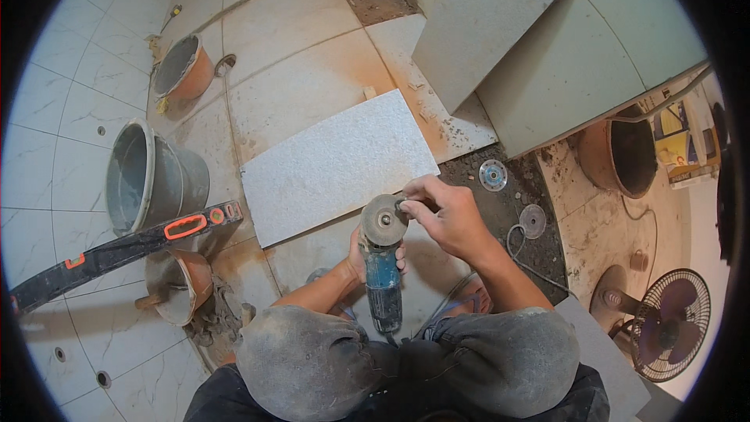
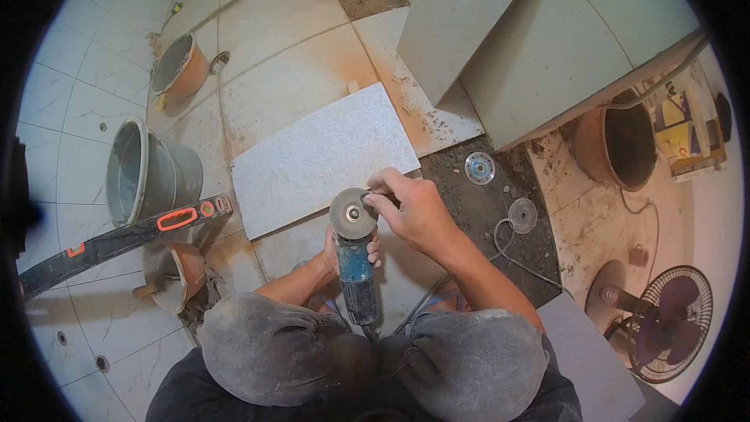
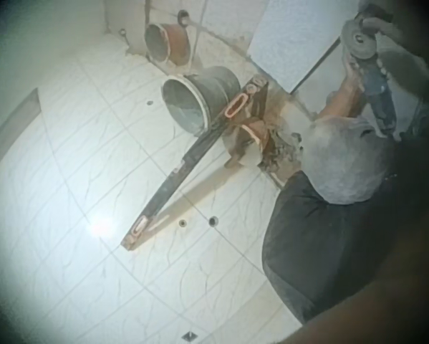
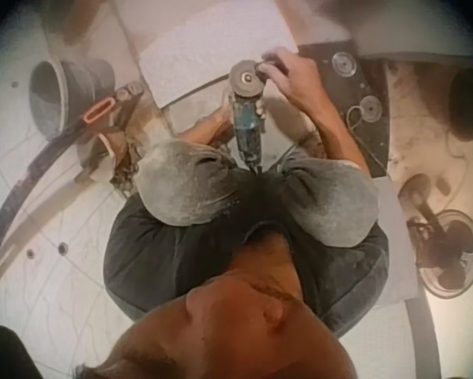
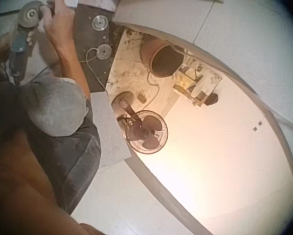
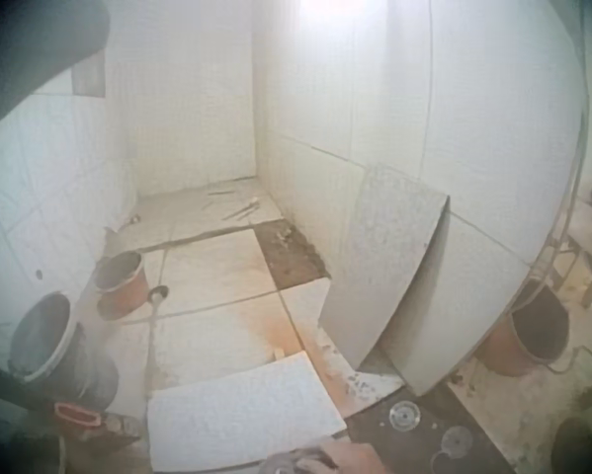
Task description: The person cuts a tile using an angle grinder, replaces the disc on the angle grinder by hand, and grinds the edge of the tile with the angle grinder.
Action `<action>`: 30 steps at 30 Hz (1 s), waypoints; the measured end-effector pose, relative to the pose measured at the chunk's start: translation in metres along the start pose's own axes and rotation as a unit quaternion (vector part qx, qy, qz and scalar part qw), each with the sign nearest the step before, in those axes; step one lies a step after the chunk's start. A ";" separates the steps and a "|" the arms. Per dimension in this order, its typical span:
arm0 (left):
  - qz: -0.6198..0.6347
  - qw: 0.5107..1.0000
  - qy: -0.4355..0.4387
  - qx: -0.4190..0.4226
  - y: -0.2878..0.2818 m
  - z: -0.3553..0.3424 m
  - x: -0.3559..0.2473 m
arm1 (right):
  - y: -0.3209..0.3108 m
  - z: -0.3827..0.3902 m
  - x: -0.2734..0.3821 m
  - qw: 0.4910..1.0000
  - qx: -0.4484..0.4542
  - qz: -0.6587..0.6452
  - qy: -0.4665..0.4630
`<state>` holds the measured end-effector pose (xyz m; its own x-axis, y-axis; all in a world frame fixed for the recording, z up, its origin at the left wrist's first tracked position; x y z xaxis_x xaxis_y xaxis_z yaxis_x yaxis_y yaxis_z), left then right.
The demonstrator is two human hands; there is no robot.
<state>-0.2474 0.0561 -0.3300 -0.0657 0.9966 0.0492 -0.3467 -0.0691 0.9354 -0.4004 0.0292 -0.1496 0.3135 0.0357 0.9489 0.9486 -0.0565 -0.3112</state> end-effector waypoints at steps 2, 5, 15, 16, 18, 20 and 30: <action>0.013 1.000 -0.010 -0.001 -0.001 0.002 0.003 | 0.006 0.000 0.026 0.981 -0.028 0.140 -0.135; 0.005 1.000 -0.003 -0.018 0.000 0.003 0.000 | 0.023 0.005 0.028 0.952 -0.027 0.177 -0.250; -0.035 0.999 0.018 -0.034 0.000 0.003 -0.004 | 0.029 0.011 0.026 0.953 0.042 0.158 -0.253; -0.029 0.999 0.011 -0.041 -0.001 0.004 -0.003 | 0.028 0.010 0.027 0.953 0.043 0.158 -0.253; -0.022 0.999 0.005 -0.049 0.000 0.005 -0.003 | 0.027 0.008 0.026 0.957 0.058 0.150 -0.240; -0.013 0.999 -0.004 -0.040 0.004 0.000 0.000 | 0.025 0.008 0.026 0.960 0.064 0.153 -0.225; -0.021 0.999 -0.011 -0.036 0.007 -0.001 0.000 | 0.025 0.007 0.028 0.957 0.091 0.159 -0.227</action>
Point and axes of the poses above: each hand's wrist, its own z-axis away from the middle knuckle, its own y-axis out of the palm, x = y × z, the point moved 7 cm from there along -z, towards the middle knuckle, and after that the axes turned 7 degrees about -y, right-handed, at the moved point
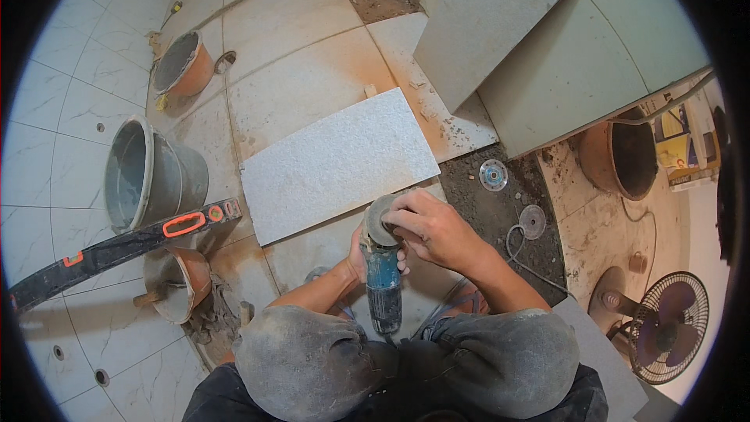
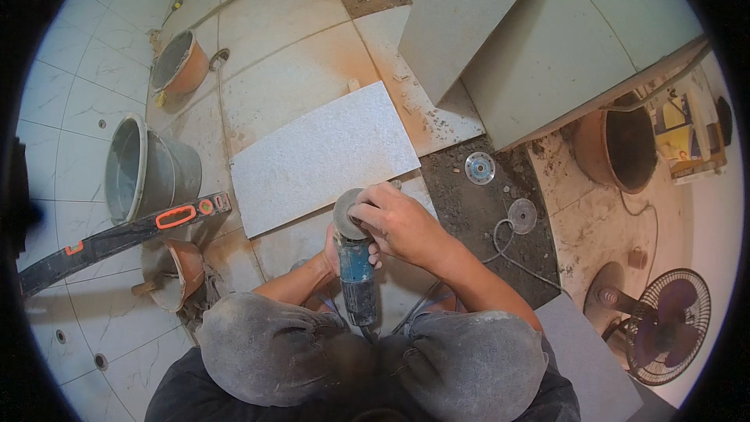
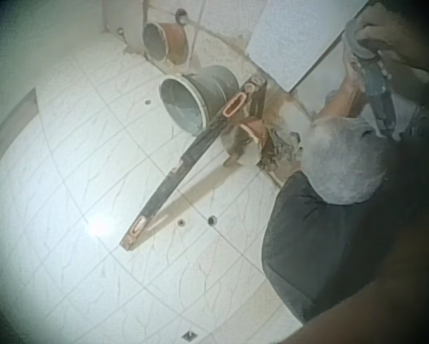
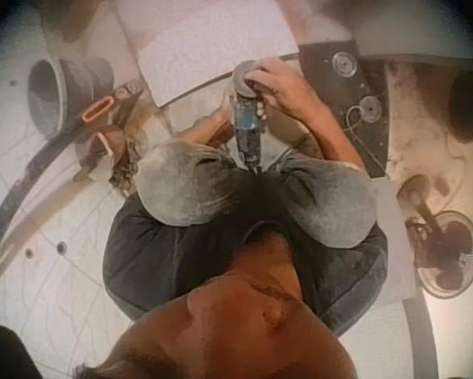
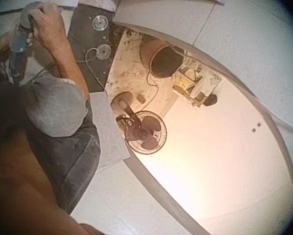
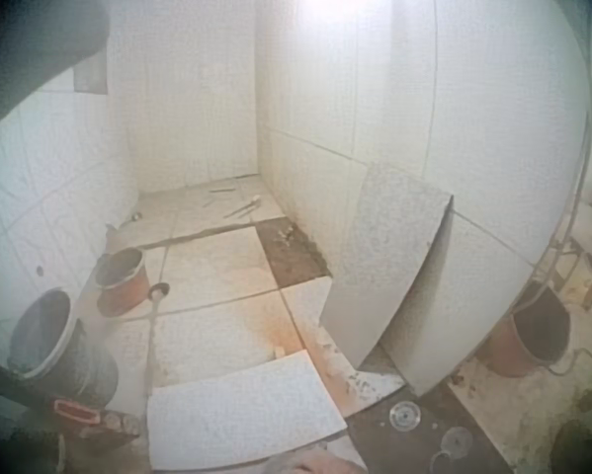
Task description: The person cuts a tile using an angle grinder, replaces the disc on the angle grinder by hand, and grinds the edge of the tile with the angle grinder.
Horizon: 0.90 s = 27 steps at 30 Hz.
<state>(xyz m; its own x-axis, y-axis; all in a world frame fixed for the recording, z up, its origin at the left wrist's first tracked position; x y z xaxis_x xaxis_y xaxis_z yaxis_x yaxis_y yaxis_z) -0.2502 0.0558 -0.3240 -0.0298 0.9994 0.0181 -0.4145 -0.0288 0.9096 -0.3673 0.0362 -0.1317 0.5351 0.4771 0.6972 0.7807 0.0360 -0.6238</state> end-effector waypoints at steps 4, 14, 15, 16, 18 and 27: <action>0.003 1.000 0.006 0.014 0.001 0.001 0.000 | 0.000 -0.001 -0.002 0.999 0.000 -0.006 0.044; 0.011 1.000 0.004 0.013 0.010 0.002 0.001 | 0.000 0.006 -0.011 0.986 0.013 0.109 0.122; 0.011 1.000 0.004 0.014 0.011 0.002 0.001 | -0.001 0.007 -0.010 0.986 0.015 0.114 0.120; -0.002 1.000 0.016 0.020 0.013 0.004 -0.001 | -0.003 0.006 -0.009 0.986 0.015 0.113 0.119; -0.015 0.999 0.028 0.024 0.012 0.006 -0.003 | -0.008 0.003 0.000 0.994 -0.012 0.067 0.080; 0.001 1.000 0.004 0.004 0.002 0.003 0.002 | -0.005 0.005 0.002 0.997 -0.015 0.070 0.023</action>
Point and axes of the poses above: each hand's wrist, its own z-axis away from the middle knuckle, its own y-axis out of the palm, x = y × z, the point moved 7 cm from there along -z, towards the middle knuckle, and after that the axes turned 7 degrees about -y, right-handed, at the moved point
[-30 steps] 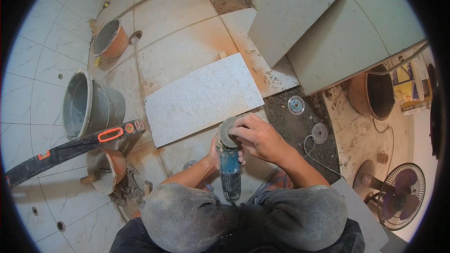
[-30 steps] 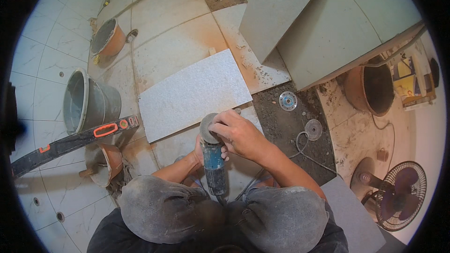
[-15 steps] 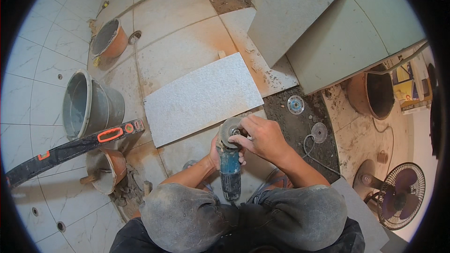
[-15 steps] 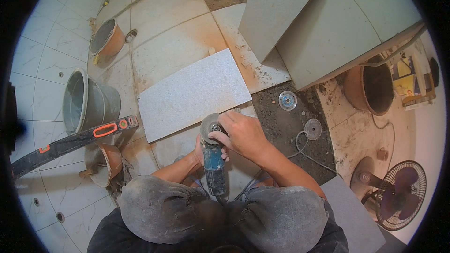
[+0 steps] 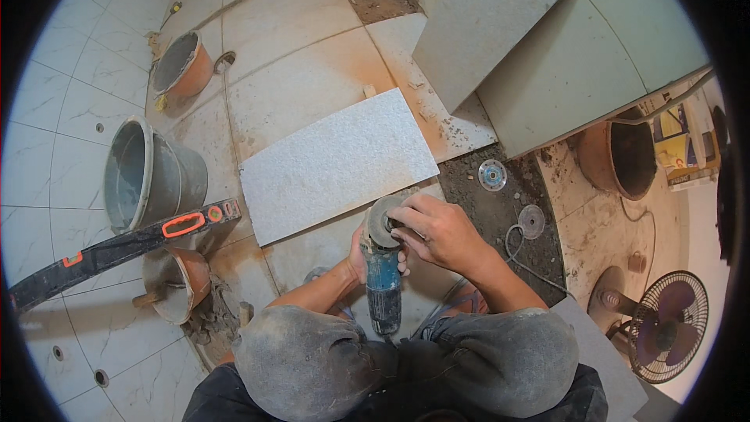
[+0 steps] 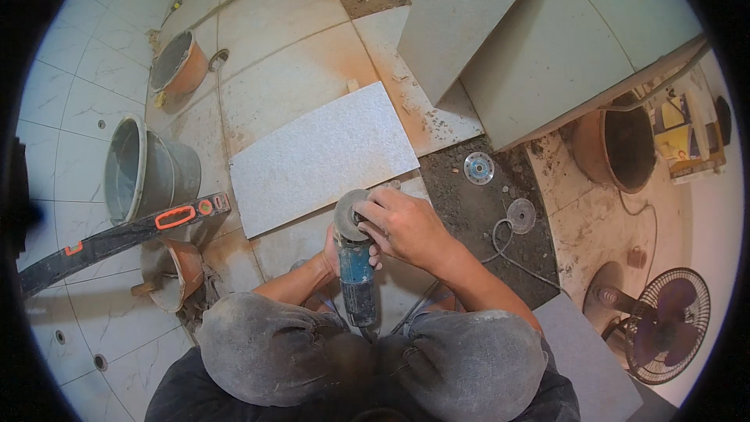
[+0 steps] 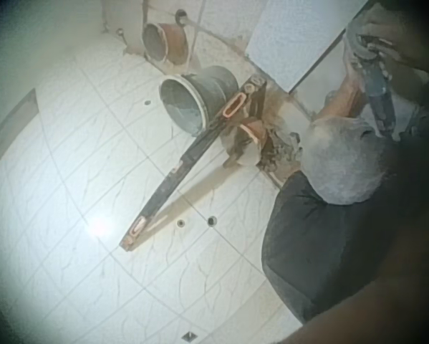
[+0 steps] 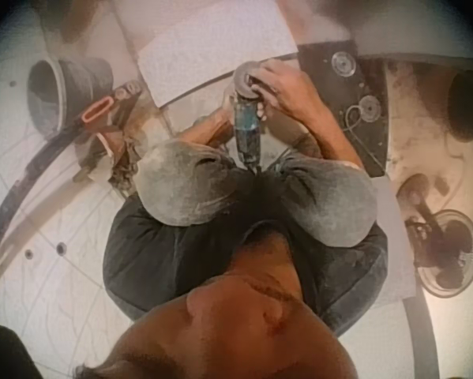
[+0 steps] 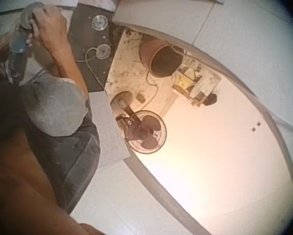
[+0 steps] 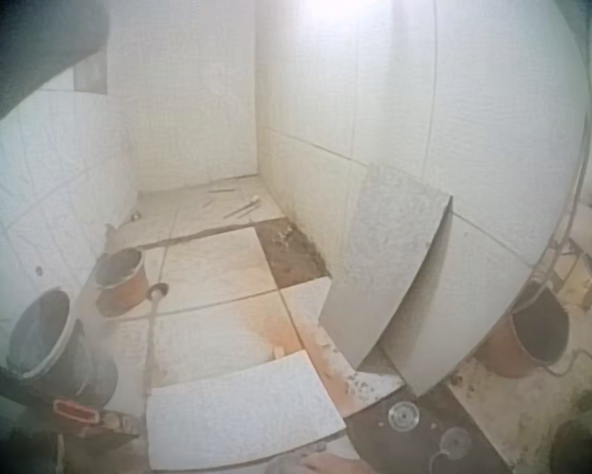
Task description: The person cuts a tile using an angle grinder, replaces the disc on the angle grinder by hand, and grinds the edge of the tile with the angle grinder.
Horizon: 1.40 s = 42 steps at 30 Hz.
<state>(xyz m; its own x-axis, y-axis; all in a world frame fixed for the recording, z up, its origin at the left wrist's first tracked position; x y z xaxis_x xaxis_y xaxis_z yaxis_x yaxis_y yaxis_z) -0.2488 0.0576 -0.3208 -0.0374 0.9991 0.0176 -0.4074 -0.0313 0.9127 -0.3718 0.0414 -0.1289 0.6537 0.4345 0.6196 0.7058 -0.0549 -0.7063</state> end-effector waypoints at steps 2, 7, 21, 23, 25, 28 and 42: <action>-0.009 1.000 0.008 0.002 0.001 0.000 -0.001 | 0.002 0.001 0.000 0.999 0.007 0.017 0.026; -0.017 1.000 0.007 0.011 0.011 0.000 -0.003 | 0.000 0.002 -0.005 0.994 0.025 0.070 0.076; 0.001 1.000 0.003 0.030 0.009 0.002 -0.001 | 0.006 0.008 -0.010 0.996 0.039 -0.019 0.077; -0.009 0.999 0.010 0.035 0.015 0.002 -0.004 | -0.001 0.007 -0.006 0.997 0.029 -0.010 0.068; -0.006 0.999 0.002 0.035 0.012 0.002 -0.003 | -0.003 0.006 -0.003 0.998 0.019 -0.003 0.056; 0.001 1.000 -0.004 0.021 0.012 0.004 -0.002 | -0.002 0.006 -0.004 0.999 -0.001 -0.019 0.040; -0.015 1.000 0.015 0.009 0.010 0.001 -0.003 | 0.000 0.003 0.003 1.000 -0.006 -0.016 -0.015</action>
Point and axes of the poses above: each hand's wrist, its own z-axis away from the middle knuckle, its own y-axis out of the palm, x = y × z, the point moved 7 cm from there along -z, towards the middle knuckle, and after that the axes turned 7 degrees about -y, right-handed, at the moved point
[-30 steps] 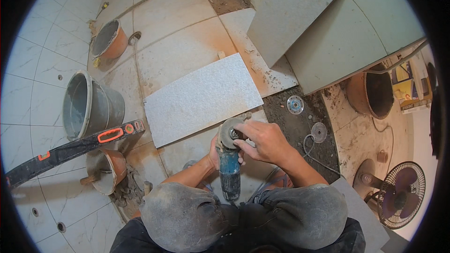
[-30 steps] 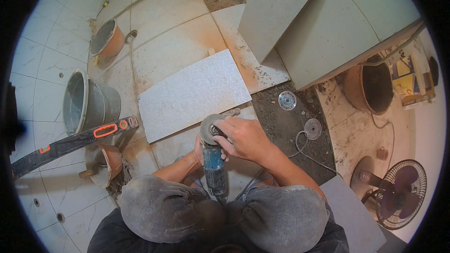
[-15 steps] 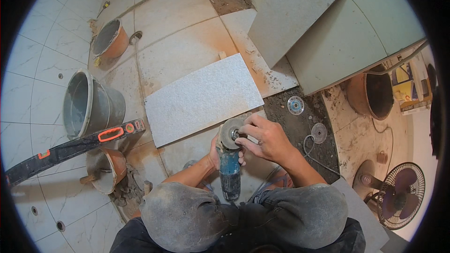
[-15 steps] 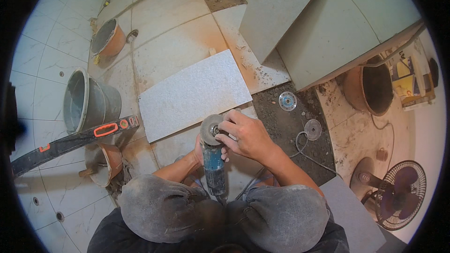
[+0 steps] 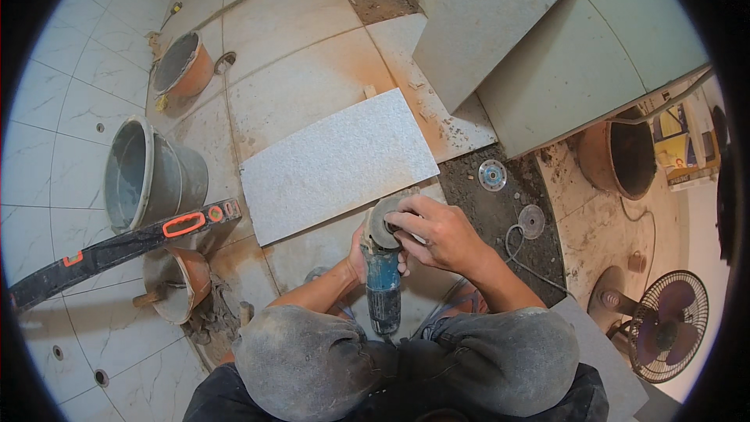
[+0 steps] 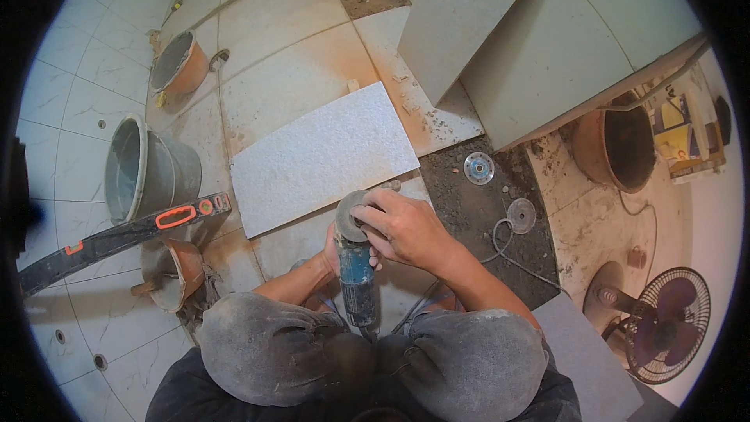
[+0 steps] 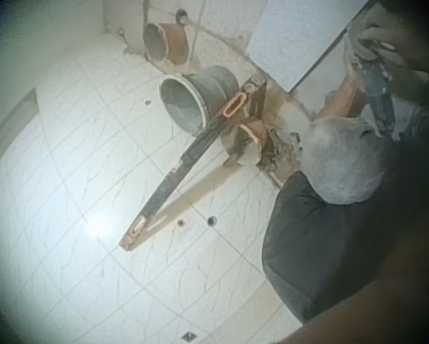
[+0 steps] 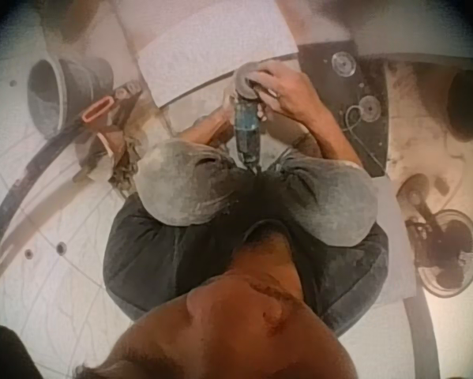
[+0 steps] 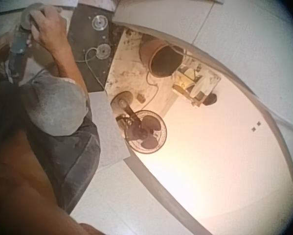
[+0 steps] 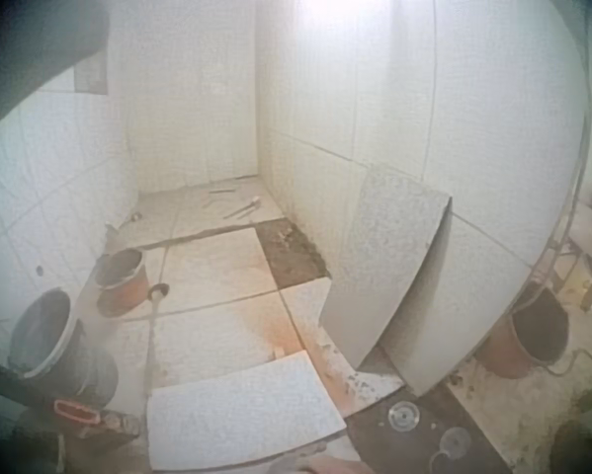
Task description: The person cuts a tile using an angle grinder, replaces the disc on the angle grinder by hand, and grinds the edge of the tile with the angle grinder.
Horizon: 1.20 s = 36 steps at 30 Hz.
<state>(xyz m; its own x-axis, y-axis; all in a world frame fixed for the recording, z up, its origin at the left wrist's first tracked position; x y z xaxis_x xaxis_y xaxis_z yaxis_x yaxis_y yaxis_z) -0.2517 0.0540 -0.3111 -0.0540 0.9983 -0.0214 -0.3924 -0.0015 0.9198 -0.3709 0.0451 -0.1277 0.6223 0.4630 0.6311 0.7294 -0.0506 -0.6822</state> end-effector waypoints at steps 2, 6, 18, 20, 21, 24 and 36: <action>-0.020 1.000 0.006 0.011 0.000 0.000 0.000 | 0.000 0.000 -0.001 1.000 -0.002 0.009 0.015; -0.015 1.000 -0.005 0.002 0.005 0.001 0.002 | 0.003 0.004 -0.007 0.997 0.018 0.067 0.045; -0.018 1.000 -0.003 -0.001 0.000 0.000 0.000 | -0.002 0.001 -0.002 0.999 -0.013 0.016 0.034; 0.010 1.000 -0.019 -0.016 0.000 0.002 0.002 | -0.001 0.002 -0.003 0.999 -0.013 0.013 0.043; 0.010 1.000 -0.019 -0.017 -0.001 0.001 0.002 | 0.000 0.002 -0.004 0.999 -0.012 0.011 0.051; -0.022 1.000 -0.007 -0.012 0.004 0.000 0.001 | 0.004 0.007 -0.011 0.995 0.004 0.060 0.075; -0.029 0.999 0.020 0.006 0.011 0.002 -0.004 | 0.000 0.015 -0.014 0.995 0.032 0.008 0.090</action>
<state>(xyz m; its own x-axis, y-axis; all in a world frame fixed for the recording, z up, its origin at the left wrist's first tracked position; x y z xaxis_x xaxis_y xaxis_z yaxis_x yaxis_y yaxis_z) -0.2539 0.0505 -0.3005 -0.0686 0.9935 -0.0913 -0.3850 0.0580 0.9211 -0.3838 0.0522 -0.1427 0.6793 0.2963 0.6714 0.7023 0.0030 -0.7118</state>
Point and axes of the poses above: each hand's wrist, its own z-axis away from the middle knuckle, its own y-axis out of the palm, x = y × z, the point moved 7 cm from there along -z, towards the middle knuckle, and after that the axes turned 7 degrees about -y, right-handed, at the moved point
